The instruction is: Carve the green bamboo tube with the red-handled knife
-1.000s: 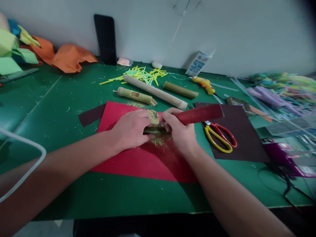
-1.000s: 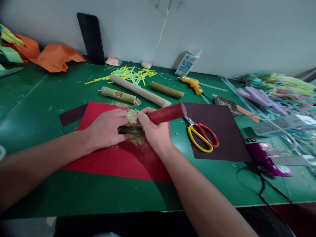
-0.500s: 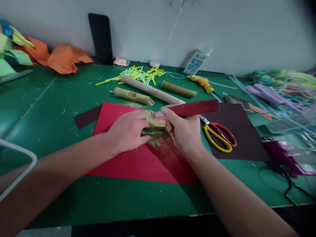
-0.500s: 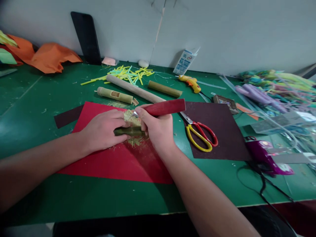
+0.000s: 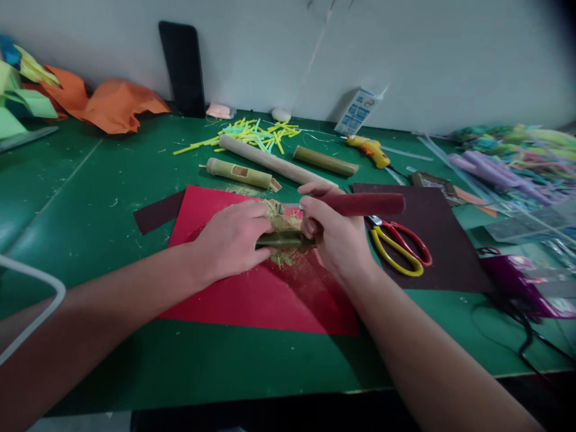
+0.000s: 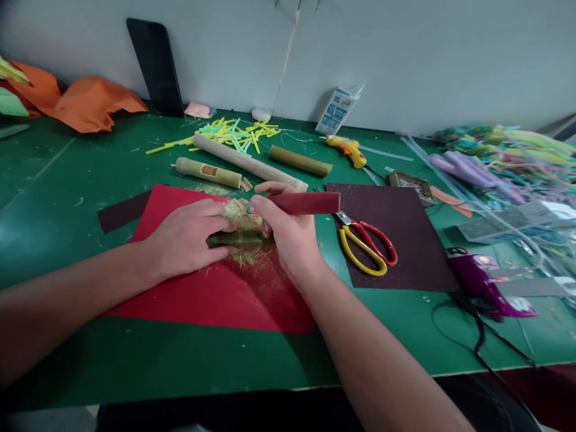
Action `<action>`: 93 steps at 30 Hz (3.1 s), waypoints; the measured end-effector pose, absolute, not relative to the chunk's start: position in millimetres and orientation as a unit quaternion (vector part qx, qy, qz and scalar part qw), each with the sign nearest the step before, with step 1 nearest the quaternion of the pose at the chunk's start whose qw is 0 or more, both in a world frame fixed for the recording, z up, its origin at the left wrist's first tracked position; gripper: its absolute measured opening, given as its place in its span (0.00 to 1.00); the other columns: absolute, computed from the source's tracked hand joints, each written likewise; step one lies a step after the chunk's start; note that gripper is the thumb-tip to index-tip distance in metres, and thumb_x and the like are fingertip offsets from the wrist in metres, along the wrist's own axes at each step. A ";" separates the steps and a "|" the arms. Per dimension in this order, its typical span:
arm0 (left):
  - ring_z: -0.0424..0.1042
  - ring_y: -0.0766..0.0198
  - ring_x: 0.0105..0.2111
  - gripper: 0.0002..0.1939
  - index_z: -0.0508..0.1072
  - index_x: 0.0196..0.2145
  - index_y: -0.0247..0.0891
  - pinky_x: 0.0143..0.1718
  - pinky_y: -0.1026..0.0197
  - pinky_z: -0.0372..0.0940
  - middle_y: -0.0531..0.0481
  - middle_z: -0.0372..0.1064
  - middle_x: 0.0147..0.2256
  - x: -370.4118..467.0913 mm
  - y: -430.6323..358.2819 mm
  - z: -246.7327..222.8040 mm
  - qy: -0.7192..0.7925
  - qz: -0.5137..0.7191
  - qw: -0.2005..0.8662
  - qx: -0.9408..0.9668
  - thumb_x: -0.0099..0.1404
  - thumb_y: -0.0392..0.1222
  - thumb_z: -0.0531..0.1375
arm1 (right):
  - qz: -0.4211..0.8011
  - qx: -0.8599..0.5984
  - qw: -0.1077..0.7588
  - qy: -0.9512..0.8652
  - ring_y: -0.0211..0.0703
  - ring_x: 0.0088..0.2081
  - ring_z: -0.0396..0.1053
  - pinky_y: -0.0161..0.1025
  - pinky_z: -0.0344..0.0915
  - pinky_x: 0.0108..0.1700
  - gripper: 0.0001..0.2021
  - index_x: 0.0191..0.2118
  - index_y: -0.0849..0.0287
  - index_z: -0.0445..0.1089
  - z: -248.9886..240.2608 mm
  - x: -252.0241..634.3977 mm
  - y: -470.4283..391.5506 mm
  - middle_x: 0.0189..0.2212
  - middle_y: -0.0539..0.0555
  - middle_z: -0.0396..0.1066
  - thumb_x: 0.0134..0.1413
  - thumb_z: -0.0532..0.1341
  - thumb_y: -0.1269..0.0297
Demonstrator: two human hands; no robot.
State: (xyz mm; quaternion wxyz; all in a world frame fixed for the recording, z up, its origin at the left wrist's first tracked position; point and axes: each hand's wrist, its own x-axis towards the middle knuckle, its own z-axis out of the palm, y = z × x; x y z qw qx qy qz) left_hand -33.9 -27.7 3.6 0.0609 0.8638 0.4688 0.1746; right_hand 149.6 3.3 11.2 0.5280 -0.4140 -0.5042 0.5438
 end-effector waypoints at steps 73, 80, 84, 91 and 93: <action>0.71 0.55 0.41 0.07 0.75 0.39 0.35 0.35 0.57 0.65 0.46 0.72 0.38 -28.9 -40.1 7.0 0.435 0.189 0.049 0.879 0.64 0.41 0.63 | 0.456 -0.484 0.406 -0.627 0.33 0.19 0.55 0.35 0.51 0.22 0.11 0.18 0.56 0.66 20.9 149.8 -19.2 0.15 0.45 0.60 0.48 0.62 0.66; 0.71 0.56 0.39 0.07 0.73 0.35 0.36 0.35 0.57 0.65 0.46 0.72 0.37 -29.6 -41.7 6.0 0.435 0.188 0.033 0.880 0.63 0.42 0.64 | 0.449 -0.458 0.413 -0.647 0.36 0.24 0.63 0.35 0.59 0.25 0.06 0.29 0.55 0.72 19.5 166.1 -9.4 0.23 0.48 0.70 0.48 0.68 0.61; 0.71 0.56 0.39 0.07 0.73 0.35 0.36 0.35 0.56 0.64 0.46 0.72 0.38 -31.3 -41.8 3.7 0.431 0.206 0.049 0.877 0.64 0.42 0.64 | 0.431 -0.441 0.373 -0.693 0.39 0.30 0.70 0.36 0.67 0.31 0.07 0.33 0.54 0.75 26.9 179.6 -2.2 0.32 0.50 0.76 0.48 0.71 0.62; 0.70 0.58 0.34 0.05 0.73 0.32 0.38 0.29 0.56 0.62 0.48 0.72 0.35 -29.7 -41.0 6.2 0.443 0.201 0.086 0.869 0.64 0.41 0.63 | 0.493 -0.384 0.251 -0.739 0.42 0.29 0.75 0.37 0.72 0.29 0.07 0.34 0.49 0.78 35.5 195.6 -4.2 0.31 0.50 0.78 0.47 0.73 0.65; 0.69 0.59 0.32 0.05 0.72 0.31 0.39 0.27 0.57 0.60 0.49 0.71 0.32 -28.9 -41.1 6.4 0.442 0.206 0.082 0.869 0.63 0.41 0.63 | 0.509 -0.372 0.241 -0.738 0.42 0.29 0.76 0.37 0.72 0.29 0.08 0.36 0.48 0.79 34.7 198.4 -4.1 0.31 0.50 0.79 0.48 0.72 0.66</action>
